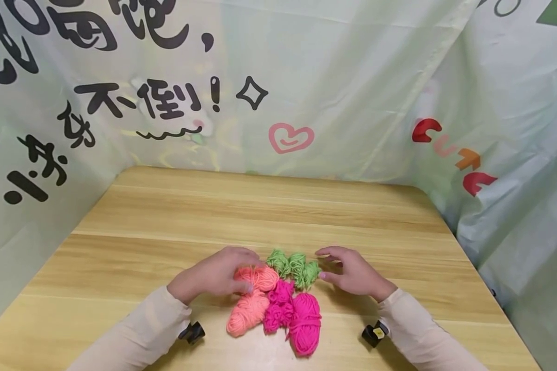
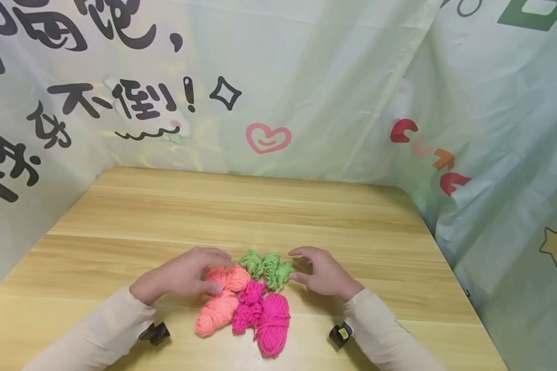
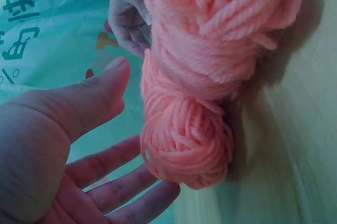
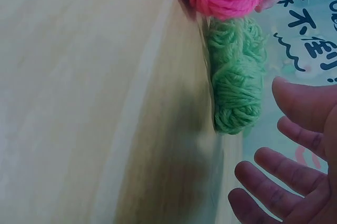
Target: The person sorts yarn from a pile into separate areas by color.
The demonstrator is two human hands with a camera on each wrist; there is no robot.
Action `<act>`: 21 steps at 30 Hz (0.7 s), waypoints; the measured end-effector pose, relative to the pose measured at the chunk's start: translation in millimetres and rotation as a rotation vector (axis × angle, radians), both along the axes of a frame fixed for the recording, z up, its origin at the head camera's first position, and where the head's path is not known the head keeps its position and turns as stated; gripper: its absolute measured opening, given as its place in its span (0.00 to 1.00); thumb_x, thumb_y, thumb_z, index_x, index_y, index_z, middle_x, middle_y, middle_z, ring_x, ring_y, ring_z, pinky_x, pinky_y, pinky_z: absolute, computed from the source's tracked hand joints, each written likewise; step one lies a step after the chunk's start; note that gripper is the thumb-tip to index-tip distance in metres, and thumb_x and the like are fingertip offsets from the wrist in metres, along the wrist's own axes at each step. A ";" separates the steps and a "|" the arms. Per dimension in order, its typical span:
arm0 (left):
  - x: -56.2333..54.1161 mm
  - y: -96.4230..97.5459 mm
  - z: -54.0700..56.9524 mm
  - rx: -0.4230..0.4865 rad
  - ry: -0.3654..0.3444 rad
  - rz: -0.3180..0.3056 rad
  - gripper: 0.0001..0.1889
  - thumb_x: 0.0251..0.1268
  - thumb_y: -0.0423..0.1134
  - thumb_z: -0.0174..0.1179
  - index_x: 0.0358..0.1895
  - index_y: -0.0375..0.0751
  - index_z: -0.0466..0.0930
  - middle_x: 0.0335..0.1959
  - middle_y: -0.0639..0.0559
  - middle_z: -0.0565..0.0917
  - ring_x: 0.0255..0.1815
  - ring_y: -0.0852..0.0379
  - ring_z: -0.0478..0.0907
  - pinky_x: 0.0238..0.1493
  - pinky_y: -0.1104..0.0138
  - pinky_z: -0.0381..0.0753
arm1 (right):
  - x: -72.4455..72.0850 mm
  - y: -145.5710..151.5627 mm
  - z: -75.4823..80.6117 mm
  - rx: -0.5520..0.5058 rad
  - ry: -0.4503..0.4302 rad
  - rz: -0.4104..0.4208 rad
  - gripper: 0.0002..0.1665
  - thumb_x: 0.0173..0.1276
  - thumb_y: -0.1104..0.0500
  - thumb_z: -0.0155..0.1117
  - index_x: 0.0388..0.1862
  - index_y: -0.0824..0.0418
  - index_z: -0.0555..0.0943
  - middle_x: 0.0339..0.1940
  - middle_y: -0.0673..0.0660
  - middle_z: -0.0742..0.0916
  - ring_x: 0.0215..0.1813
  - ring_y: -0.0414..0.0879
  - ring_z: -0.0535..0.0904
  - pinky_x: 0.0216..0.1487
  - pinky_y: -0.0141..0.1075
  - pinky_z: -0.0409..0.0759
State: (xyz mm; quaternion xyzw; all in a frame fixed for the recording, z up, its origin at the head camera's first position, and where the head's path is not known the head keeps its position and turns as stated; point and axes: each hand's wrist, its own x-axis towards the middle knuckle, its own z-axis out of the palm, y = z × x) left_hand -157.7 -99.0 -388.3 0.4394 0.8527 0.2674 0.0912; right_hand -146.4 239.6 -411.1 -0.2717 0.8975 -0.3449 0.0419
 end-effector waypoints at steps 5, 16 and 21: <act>1.0 1.0 -1.5 -0.017 0.010 -0.023 0.23 0.54 0.39 0.72 0.55 0.39 0.81 0.55 0.49 0.81 0.59 0.49 0.74 0.62 0.54 0.70 | -0.6 -4.6 -0.1 0.015 0.017 0.028 0.27 0.59 0.62 0.72 0.57 0.67 0.77 0.53 0.62 0.83 0.52 0.56 0.81 0.52 0.49 0.79; 0.9 2.6 -2.9 -0.038 -0.001 -0.042 0.20 0.52 0.32 0.71 0.50 0.39 0.83 0.51 0.49 0.83 0.56 0.51 0.77 0.59 0.58 0.73 | -2.9 -14.3 -1.2 0.047 0.033 0.075 0.24 0.55 0.64 0.74 0.53 0.62 0.80 0.51 0.56 0.84 0.53 0.51 0.79 0.56 0.48 0.76; 0.9 3.6 -4.5 -0.045 -0.009 -0.035 0.19 0.52 0.32 0.71 0.50 0.38 0.83 0.49 0.50 0.84 0.54 0.51 0.78 0.58 0.60 0.74 | -4.0 -17.2 -2.7 0.068 0.050 0.083 0.22 0.55 0.63 0.74 0.51 0.60 0.81 0.49 0.54 0.85 0.51 0.48 0.79 0.54 0.47 0.76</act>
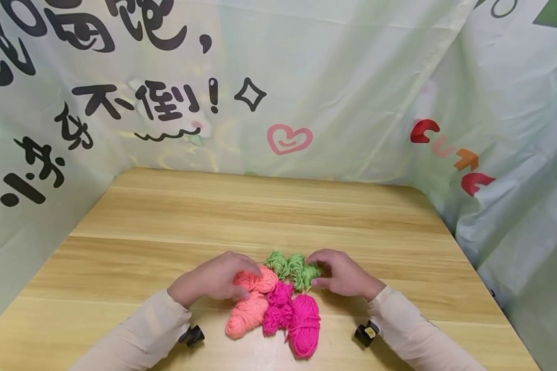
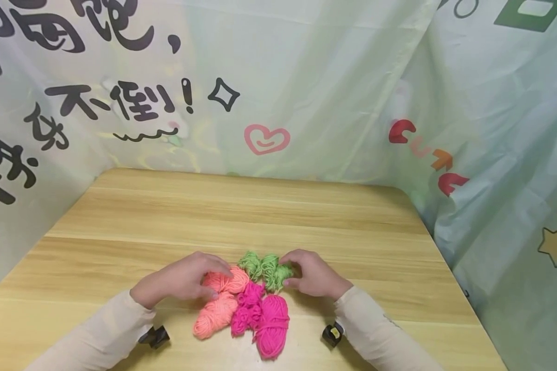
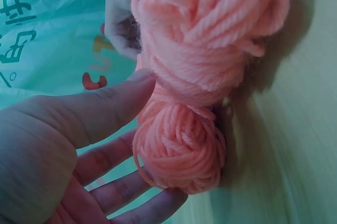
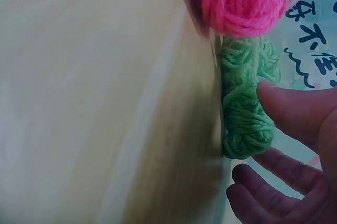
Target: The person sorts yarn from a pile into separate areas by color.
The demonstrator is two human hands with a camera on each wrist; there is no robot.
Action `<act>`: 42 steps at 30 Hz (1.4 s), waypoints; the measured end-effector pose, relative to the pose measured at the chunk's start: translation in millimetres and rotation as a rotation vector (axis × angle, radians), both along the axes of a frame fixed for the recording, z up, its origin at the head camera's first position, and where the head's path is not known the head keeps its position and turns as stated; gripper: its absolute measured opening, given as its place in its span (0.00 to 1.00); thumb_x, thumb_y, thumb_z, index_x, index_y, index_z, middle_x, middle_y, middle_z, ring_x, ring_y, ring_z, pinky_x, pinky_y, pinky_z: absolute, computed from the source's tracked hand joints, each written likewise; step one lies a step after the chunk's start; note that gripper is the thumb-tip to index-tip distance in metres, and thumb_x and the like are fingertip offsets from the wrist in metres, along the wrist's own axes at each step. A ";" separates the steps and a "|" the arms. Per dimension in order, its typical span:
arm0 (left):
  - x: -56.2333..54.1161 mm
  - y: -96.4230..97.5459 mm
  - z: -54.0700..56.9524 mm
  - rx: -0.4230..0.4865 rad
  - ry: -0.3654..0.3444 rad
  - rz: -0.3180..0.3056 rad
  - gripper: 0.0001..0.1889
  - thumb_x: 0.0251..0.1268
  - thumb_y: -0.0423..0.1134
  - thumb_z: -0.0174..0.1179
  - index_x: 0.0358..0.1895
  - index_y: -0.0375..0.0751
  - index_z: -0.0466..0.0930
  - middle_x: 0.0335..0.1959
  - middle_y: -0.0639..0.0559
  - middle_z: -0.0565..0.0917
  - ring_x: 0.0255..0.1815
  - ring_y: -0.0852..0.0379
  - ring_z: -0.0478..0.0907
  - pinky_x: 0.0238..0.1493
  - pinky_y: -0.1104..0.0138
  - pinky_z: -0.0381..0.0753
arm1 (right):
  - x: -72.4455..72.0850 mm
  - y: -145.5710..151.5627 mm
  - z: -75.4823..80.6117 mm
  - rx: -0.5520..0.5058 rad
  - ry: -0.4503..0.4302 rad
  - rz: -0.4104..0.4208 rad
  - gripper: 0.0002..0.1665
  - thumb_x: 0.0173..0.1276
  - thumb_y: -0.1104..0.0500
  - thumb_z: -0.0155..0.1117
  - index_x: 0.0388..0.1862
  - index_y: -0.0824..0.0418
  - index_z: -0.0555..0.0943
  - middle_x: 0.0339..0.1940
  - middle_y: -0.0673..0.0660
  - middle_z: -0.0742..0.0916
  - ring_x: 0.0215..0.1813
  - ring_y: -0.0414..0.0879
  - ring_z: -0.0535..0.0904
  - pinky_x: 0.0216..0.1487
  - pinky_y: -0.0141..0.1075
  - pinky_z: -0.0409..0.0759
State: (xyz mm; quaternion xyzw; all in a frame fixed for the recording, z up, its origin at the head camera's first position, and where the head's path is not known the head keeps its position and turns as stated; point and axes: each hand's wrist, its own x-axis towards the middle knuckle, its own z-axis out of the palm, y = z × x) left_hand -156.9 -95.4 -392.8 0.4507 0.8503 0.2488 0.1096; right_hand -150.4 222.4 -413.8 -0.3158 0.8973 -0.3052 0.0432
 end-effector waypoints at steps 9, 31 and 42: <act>0.1 0.4 -3.8 -0.026 -0.020 0.034 0.21 0.52 0.33 0.71 0.52 0.39 0.82 0.52 0.49 0.83 0.56 0.50 0.77 0.59 0.57 0.73 | -1.1 -2.1 -2.4 0.053 0.008 0.024 0.21 0.57 0.61 0.74 0.51 0.60 0.82 0.49 0.53 0.85 0.49 0.46 0.80 0.52 0.44 0.77; -0.1 7.3 -1.5 -0.052 -0.015 0.064 0.18 0.62 0.38 0.66 0.54 0.39 0.81 0.53 0.49 0.82 0.57 0.51 0.77 0.60 0.57 0.72 | -1.1 -5.1 -4.7 0.065 0.009 0.021 0.18 0.55 0.65 0.74 0.43 0.57 0.78 0.37 0.46 0.81 0.37 0.39 0.75 0.41 0.36 0.76; -4.4 10.3 -0.2 -0.045 -0.016 0.061 0.17 0.64 0.40 0.65 0.54 0.39 0.82 0.52 0.50 0.82 0.56 0.52 0.77 0.59 0.59 0.73 | -0.8 -2.9 -0.6 0.082 0.019 0.035 0.20 0.53 0.64 0.76 0.45 0.58 0.79 0.39 0.48 0.83 0.41 0.43 0.78 0.46 0.40 0.78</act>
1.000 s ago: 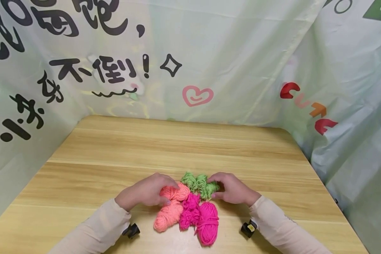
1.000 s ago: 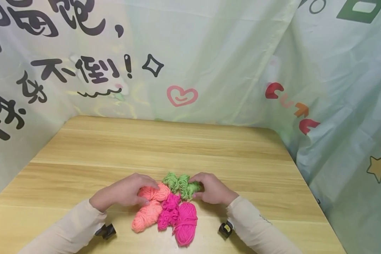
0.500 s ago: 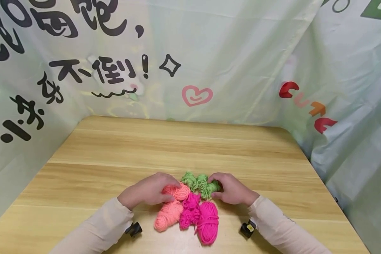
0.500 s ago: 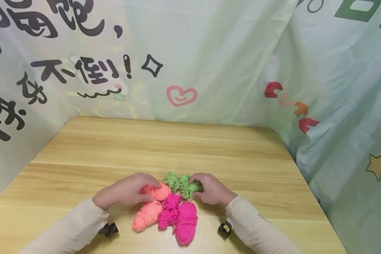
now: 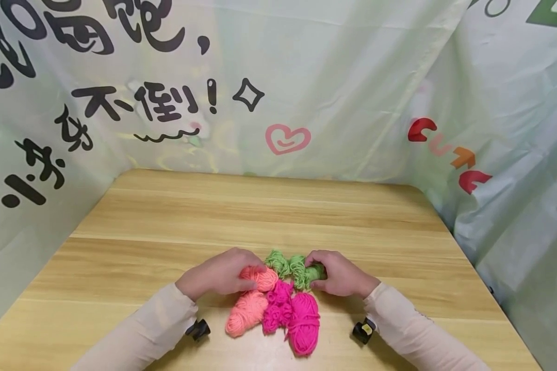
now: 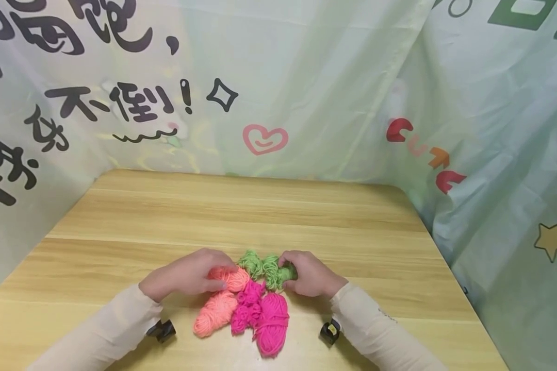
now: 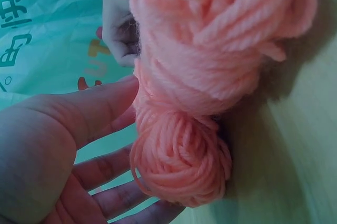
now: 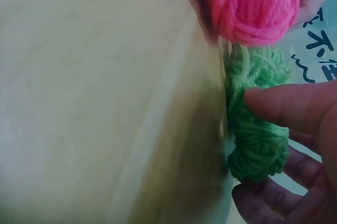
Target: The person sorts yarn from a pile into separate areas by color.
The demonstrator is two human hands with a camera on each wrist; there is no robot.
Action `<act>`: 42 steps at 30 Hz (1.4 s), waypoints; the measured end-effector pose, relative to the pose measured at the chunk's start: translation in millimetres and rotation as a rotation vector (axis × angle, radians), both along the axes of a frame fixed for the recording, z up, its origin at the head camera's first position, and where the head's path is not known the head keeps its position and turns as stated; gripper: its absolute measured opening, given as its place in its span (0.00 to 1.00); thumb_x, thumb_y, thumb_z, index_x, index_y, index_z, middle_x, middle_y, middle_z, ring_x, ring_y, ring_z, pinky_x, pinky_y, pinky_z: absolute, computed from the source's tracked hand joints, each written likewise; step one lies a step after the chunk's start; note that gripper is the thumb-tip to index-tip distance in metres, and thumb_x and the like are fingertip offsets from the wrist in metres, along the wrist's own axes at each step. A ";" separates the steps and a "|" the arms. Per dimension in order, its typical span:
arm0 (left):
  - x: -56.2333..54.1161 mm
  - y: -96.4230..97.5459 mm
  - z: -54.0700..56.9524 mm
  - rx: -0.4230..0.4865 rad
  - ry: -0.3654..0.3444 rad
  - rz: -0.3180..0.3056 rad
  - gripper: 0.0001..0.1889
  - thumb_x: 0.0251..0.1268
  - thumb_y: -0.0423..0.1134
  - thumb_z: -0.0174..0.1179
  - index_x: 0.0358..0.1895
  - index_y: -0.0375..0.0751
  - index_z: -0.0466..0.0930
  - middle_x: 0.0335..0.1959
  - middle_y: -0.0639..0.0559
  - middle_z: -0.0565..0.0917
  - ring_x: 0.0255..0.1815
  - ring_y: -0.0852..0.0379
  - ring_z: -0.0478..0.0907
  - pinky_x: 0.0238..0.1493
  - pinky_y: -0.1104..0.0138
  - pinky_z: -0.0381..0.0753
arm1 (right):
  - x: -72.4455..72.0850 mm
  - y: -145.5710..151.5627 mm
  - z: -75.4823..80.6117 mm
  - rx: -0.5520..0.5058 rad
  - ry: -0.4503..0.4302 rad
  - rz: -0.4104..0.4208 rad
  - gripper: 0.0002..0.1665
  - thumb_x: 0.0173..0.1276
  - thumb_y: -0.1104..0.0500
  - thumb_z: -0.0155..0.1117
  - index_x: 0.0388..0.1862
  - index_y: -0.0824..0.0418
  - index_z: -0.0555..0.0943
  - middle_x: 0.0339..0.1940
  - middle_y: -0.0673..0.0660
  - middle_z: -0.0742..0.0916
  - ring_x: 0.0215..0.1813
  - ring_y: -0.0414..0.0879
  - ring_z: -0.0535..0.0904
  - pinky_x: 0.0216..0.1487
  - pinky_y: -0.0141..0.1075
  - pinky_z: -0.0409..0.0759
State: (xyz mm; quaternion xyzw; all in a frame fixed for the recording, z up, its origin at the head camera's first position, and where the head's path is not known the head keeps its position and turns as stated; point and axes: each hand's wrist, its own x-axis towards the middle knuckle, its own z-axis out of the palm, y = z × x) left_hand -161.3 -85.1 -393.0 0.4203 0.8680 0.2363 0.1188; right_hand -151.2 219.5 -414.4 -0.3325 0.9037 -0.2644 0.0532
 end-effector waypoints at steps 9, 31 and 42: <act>-4.7 3.8 5.4 0.013 0.019 -0.024 0.16 0.63 0.39 0.65 0.53 0.40 0.82 0.50 0.50 0.83 0.54 0.52 0.78 0.57 0.58 0.74 | -1.4 2.0 3.3 -0.002 0.026 0.027 0.19 0.56 0.64 0.73 0.47 0.59 0.82 0.44 0.50 0.85 0.47 0.45 0.80 0.51 0.43 0.78; -16.2 22.2 12.7 -0.027 0.029 -0.033 0.17 0.66 0.42 0.63 0.55 0.41 0.81 0.55 0.50 0.81 0.59 0.51 0.74 0.61 0.57 0.71 | -2.1 11.9 7.2 -0.013 0.025 -0.030 0.18 0.57 0.60 0.74 0.47 0.59 0.82 0.43 0.50 0.85 0.45 0.46 0.80 0.49 0.44 0.78; -18.5 28.1 15.1 -0.043 0.033 -0.019 0.17 0.65 0.42 0.64 0.55 0.42 0.81 0.55 0.51 0.81 0.59 0.52 0.74 0.61 0.59 0.71 | -5.6 18.9 10.3 -0.007 0.022 -0.063 0.17 0.58 0.60 0.73 0.47 0.59 0.82 0.40 0.47 0.84 0.41 0.42 0.79 0.45 0.41 0.78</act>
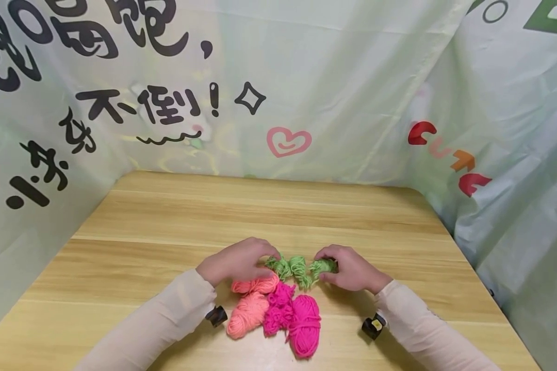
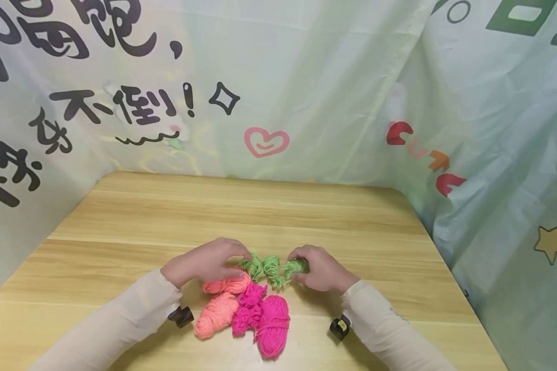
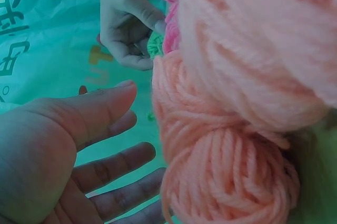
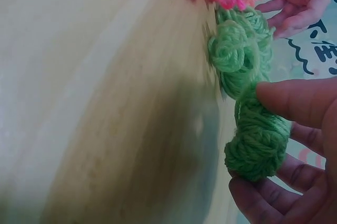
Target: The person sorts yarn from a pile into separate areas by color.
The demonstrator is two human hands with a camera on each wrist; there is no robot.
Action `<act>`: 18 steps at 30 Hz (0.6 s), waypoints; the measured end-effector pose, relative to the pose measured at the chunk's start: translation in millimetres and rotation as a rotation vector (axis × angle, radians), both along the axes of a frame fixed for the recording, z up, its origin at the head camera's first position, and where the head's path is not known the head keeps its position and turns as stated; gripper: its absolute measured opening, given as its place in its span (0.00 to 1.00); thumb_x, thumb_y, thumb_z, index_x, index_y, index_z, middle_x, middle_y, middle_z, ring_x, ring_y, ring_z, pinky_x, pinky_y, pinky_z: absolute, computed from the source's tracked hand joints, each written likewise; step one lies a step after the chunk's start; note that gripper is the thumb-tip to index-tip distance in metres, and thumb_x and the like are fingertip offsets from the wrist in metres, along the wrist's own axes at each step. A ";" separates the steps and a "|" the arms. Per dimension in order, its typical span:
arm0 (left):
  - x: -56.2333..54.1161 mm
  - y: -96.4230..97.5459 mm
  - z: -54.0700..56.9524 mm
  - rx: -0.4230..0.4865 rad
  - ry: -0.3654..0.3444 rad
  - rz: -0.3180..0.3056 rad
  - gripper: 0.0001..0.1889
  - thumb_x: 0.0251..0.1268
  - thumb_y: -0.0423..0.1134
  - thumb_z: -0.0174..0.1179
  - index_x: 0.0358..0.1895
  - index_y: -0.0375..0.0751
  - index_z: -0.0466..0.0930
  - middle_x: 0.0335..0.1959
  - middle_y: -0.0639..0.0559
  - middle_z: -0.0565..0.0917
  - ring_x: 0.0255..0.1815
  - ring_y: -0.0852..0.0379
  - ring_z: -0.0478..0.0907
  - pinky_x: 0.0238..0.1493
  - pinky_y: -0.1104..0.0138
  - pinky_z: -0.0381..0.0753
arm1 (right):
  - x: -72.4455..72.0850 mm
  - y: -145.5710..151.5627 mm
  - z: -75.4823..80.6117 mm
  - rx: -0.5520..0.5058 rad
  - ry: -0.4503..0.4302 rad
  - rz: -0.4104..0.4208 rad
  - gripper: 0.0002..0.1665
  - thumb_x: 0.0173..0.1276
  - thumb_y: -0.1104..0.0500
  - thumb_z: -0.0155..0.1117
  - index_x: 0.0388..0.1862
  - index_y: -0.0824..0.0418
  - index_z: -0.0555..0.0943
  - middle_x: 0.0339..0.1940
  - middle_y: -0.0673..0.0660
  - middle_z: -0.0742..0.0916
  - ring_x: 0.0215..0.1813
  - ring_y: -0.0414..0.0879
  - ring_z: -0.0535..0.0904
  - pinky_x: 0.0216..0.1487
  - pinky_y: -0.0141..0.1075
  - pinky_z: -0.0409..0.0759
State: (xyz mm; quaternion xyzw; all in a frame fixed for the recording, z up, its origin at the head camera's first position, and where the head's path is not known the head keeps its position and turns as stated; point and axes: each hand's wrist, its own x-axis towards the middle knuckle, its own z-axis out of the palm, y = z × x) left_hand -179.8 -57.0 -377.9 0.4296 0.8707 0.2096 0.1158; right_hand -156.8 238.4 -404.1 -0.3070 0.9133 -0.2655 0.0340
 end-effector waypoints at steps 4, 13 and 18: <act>-2.1 2.4 -1.1 -0.014 0.003 -0.003 0.17 0.66 0.42 0.64 0.56 0.43 0.81 0.56 0.52 0.80 0.59 0.53 0.74 0.61 0.60 0.71 | -1.4 3.2 -0.4 0.003 0.004 -0.004 0.17 0.58 0.59 0.74 0.46 0.58 0.82 0.39 0.46 0.83 0.40 0.41 0.78 0.44 0.40 0.79; -4.7 9.9 1.2 -0.027 -0.003 -0.014 0.17 0.66 0.42 0.63 0.56 0.42 0.81 0.55 0.51 0.81 0.59 0.53 0.74 0.61 0.60 0.71 | -4.0 8.0 2.9 0.013 -0.001 -0.013 0.16 0.58 0.59 0.73 0.46 0.58 0.82 0.39 0.47 0.83 0.41 0.42 0.78 0.44 0.40 0.78; -7.0 14.8 1.9 -0.035 -0.002 -0.019 0.17 0.66 0.41 0.63 0.56 0.42 0.81 0.55 0.50 0.81 0.60 0.52 0.74 0.61 0.60 0.71 | -5.7 10.1 4.9 0.016 0.003 -0.024 0.16 0.58 0.59 0.73 0.46 0.59 0.82 0.39 0.48 0.83 0.40 0.41 0.78 0.42 0.39 0.78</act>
